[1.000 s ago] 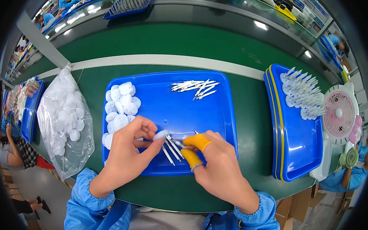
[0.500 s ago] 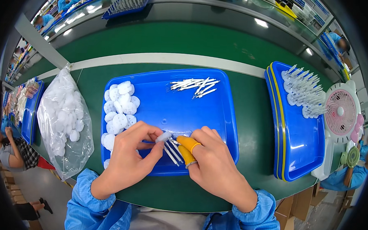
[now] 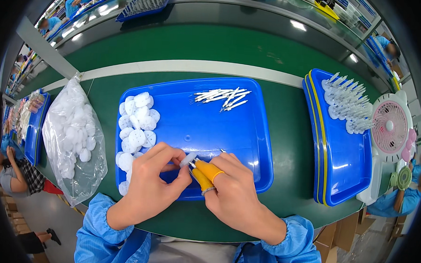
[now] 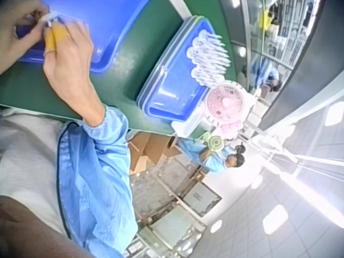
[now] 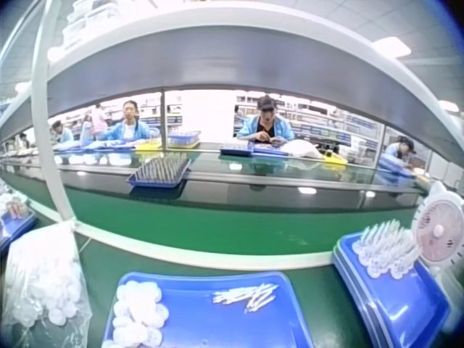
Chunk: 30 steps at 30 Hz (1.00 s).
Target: The person inserts white plastic rods into the holes of white circular plastic pieces using a yellow tool. The person places the assembled units into a blue tray. The person repeats this process for multiple units.
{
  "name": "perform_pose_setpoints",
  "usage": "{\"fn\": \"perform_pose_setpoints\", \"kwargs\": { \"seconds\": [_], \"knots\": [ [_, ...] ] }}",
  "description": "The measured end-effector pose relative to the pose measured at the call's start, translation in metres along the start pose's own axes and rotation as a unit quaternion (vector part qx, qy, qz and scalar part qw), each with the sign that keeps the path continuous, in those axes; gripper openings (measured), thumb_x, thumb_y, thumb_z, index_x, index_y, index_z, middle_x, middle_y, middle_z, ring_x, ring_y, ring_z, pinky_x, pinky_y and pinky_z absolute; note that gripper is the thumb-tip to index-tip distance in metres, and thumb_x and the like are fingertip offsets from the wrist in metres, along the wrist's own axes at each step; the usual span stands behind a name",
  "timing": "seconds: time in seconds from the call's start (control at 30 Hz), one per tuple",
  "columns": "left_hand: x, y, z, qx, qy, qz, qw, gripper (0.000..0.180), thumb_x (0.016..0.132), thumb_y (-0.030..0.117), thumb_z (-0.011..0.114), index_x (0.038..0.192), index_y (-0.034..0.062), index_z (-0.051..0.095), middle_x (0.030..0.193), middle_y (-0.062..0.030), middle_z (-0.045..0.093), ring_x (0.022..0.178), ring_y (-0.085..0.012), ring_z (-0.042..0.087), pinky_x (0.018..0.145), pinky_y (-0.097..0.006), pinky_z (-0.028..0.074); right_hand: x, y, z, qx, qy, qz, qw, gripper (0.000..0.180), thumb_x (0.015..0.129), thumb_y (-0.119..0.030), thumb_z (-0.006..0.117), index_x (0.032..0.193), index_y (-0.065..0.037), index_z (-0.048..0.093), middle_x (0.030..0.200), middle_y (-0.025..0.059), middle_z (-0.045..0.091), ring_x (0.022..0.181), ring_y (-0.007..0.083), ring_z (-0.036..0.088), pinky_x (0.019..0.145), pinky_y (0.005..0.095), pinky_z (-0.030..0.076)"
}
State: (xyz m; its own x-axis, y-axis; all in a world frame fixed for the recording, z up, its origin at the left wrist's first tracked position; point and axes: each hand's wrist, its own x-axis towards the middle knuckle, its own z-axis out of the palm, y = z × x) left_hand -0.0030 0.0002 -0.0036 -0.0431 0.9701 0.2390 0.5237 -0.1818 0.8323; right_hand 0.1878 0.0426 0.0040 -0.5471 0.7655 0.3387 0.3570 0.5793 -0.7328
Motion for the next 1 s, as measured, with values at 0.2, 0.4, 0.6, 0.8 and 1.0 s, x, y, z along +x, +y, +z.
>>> {"fn": "perform_pose_setpoints", "kwargs": {
  "seconds": [0.2,0.4,0.6,0.8,1.0],
  "knots": [
    [-0.006,0.003,0.002,0.035,-0.008,0.027,0.999,0.022,0.085,-0.001,0.076,0.106,-0.0022,0.069,0.093,-0.0154,0.065,0.069,-0.0329,0.071,0.059,-0.04,0.056,-0.003,0.006,0.007,-0.008,0.032,-0.017,0.999,0.041,0.064,0.014,0.067,0.103,0.007,0.078,0.081,0.0146,0.067,0.07,0.0309,0.059,0.06,0.0393,0.046],
    [-0.002,0.002,-0.002,0.012,-0.017,0.01,1.0,0.026,0.092,0.004,0.079,0.115,-0.003,0.068,0.098,-0.0173,0.067,0.08,-0.0331,0.074,0.066,-0.04,0.06,0.0,0.004,0.004,0.014,0.042,0.02,0.999,0.036,0.064,0.012,0.069,0.099,0.006,0.077,0.083,0.0159,0.065,0.073,0.0342,0.058,0.064,0.0432,0.047],
    [0.005,0.011,-0.011,-0.218,-0.046,-0.089,0.971,0.039,0.094,-0.007,0.076,0.132,-0.0044,0.065,0.119,-0.0103,0.064,0.121,-0.0228,0.071,0.099,-0.036,0.064,0.0,-0.002,-0.01,-0.013,0.11,-0.03,0.993,0.052,0.064,0.013,0.072,0.114,0.001,0.08,0.097,0.0108,0.071,0.078,0.0293,0.058,0.068,0.0377,0.05],
    [0.003,0.006,-0.01,-0.223,-0.039,-0.024,0.974,0.051,0.088,-0.016,0.074,0.136,-0.0033,0.062,0.133,-0.0122,0.055,0.122,-0.0257,0.071,0.103,-0.036,0.063,-0.003,-0.01,-0.016,-0.021,0.083,-0.003,0.996,0.052,0.068,0.012,0.073,0.117,-0.004,0.081,0.105,0.0078,0.068,0.084,0.0248,0.055,0.073,0.0338,0.045],
    [0.003,0.009,-0.012,-0.176,-0.043,-0.029,0.983,0.053,0.086,-0.017,0.075,0.136,-0.0036,0.062,0.133,-0.0129,0.055,0.123,-0.0258,0.07,0.101,-0.036,0.065,-0.001,-0.005,-0.02,-0.061,0.041,-0.06,0.995,0.056,0.059,0.008,0.071,0.112,-0.003,0.083,0.111,0.0092,0.068,0.086,0.027,0.053,0.068,0.0347,0.047]
  ]
}}
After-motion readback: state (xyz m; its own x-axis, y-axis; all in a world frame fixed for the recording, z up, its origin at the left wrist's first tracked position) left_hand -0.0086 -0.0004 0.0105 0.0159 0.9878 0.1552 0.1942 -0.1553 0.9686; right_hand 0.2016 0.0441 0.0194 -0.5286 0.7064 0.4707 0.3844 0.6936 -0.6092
